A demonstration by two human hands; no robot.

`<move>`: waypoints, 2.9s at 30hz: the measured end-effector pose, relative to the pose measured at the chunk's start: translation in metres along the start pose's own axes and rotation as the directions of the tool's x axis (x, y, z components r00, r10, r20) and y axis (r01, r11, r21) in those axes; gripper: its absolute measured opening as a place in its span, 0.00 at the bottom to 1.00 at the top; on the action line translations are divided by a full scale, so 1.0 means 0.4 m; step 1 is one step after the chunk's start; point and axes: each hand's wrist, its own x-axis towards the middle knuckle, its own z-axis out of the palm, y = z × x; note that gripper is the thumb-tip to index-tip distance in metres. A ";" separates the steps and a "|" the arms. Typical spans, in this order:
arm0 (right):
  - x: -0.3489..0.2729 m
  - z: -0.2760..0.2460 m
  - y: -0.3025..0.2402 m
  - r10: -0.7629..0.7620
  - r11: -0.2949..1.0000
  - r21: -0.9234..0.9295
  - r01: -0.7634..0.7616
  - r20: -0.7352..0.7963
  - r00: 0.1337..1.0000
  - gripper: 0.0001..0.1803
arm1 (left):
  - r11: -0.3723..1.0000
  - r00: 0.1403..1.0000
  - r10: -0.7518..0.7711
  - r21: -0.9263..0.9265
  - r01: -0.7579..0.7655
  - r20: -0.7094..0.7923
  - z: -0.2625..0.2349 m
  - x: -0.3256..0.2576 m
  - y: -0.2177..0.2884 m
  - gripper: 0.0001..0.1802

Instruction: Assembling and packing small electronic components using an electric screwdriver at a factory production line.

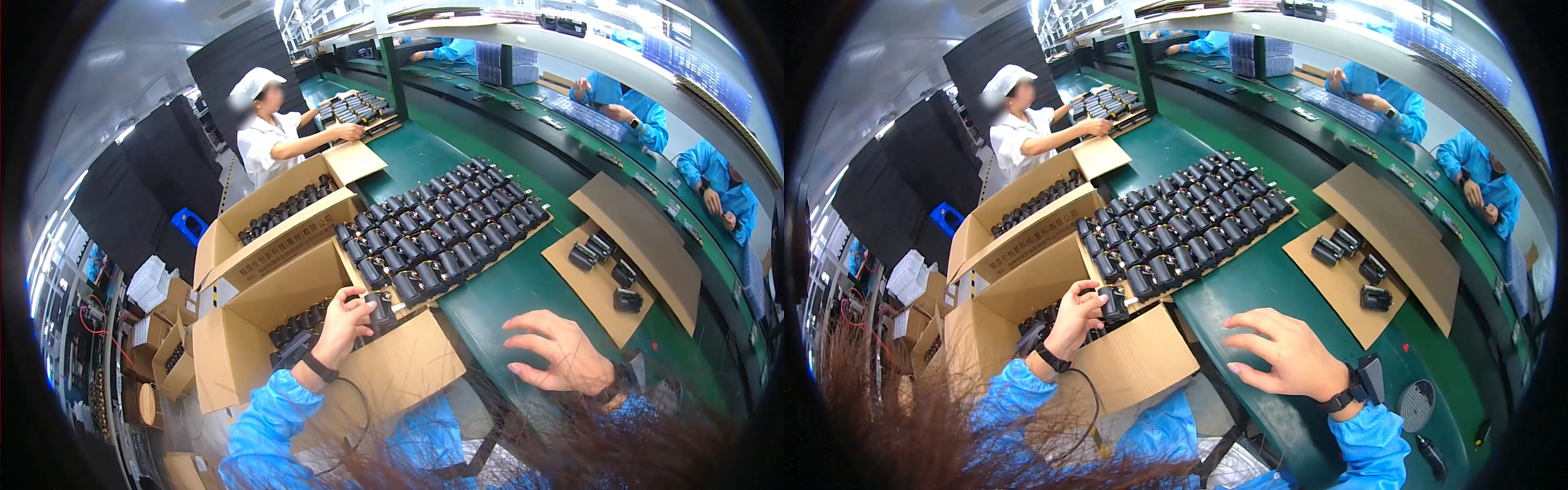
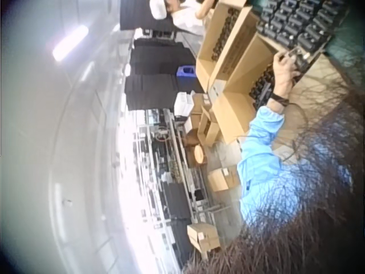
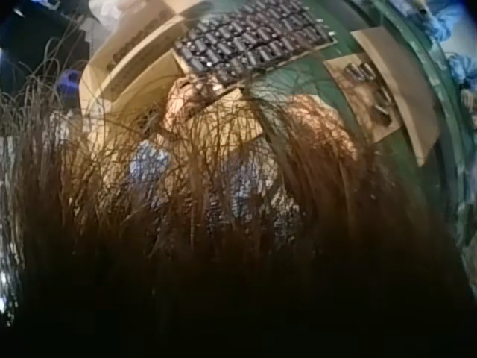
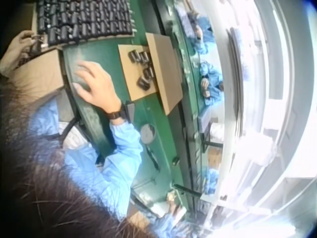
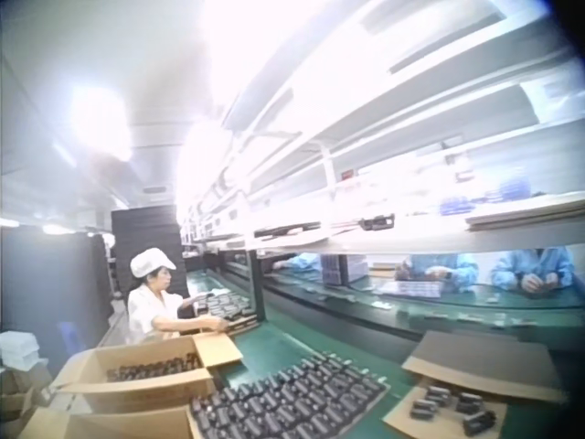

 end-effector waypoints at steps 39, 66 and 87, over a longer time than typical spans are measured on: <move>0.148 0.200 0.207 0.093 0.995 -0.034 -0.089 0.148 0.985 0.35 | -0.097 0.825 0.157 0.840 -0.534 0.543 0.246 0.348 0.104 0.37; 0.142 0.149 0.369 0.341 0.938 -0.096 -0.334 0.060 0.938 0.29 | -0.130 0.680 0.258 0.722 -0.680 0.687 0.379 0.456 0.074 0.31; 0.240 0.007 0.734 0.630 0.774 0.216 -0.595 -0.360 0.688 0.21 | 0.777 0.803 0.583 0.374 -0.506 -0.125 -0.013 0.213 0.067 0.26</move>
